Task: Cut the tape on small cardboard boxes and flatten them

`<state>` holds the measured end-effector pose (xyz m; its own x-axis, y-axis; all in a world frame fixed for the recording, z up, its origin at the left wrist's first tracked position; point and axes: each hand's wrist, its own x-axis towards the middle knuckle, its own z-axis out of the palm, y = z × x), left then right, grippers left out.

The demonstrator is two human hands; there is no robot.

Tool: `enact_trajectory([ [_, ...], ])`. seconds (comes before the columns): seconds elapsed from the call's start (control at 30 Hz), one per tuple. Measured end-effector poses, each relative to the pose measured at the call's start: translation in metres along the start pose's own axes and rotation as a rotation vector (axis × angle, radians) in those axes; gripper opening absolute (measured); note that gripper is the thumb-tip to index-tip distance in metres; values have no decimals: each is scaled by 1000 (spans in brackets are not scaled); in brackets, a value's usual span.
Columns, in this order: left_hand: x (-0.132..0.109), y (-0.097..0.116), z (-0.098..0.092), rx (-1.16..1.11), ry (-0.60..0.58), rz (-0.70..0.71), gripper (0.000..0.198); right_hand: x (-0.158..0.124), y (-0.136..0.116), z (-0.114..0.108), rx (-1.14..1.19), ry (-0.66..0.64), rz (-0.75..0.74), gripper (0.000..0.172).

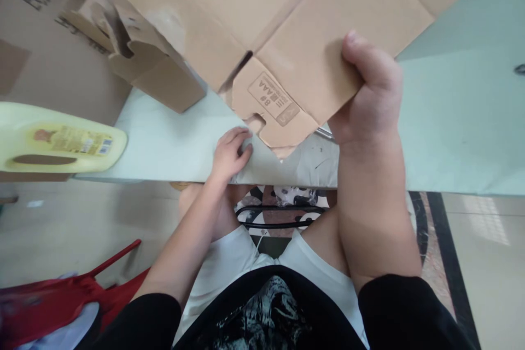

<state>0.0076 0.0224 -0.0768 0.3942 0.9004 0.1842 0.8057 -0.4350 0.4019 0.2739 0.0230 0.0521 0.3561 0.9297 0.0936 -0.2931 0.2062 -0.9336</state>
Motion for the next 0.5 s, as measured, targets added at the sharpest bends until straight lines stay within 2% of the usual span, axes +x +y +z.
enact_trajectory([
  [0.17,-2,1,1,13,14,15,35,4,6,4,39,-25,-73,22],
  [0.27,-3,1,2,12,18,23,35,7,18,0,31,29,-126,20],
  [0.37,-2,0,1,4,26,29,33,11,26,-17,54,156,-279,14],
  [0.43,-2,0,2,-2,38,27,32,10,23,-35,53,237,-386,16],
  [0.5,-3,-1,2,-8,51,24,31,5,10,-54,46,273,-387,21],
])
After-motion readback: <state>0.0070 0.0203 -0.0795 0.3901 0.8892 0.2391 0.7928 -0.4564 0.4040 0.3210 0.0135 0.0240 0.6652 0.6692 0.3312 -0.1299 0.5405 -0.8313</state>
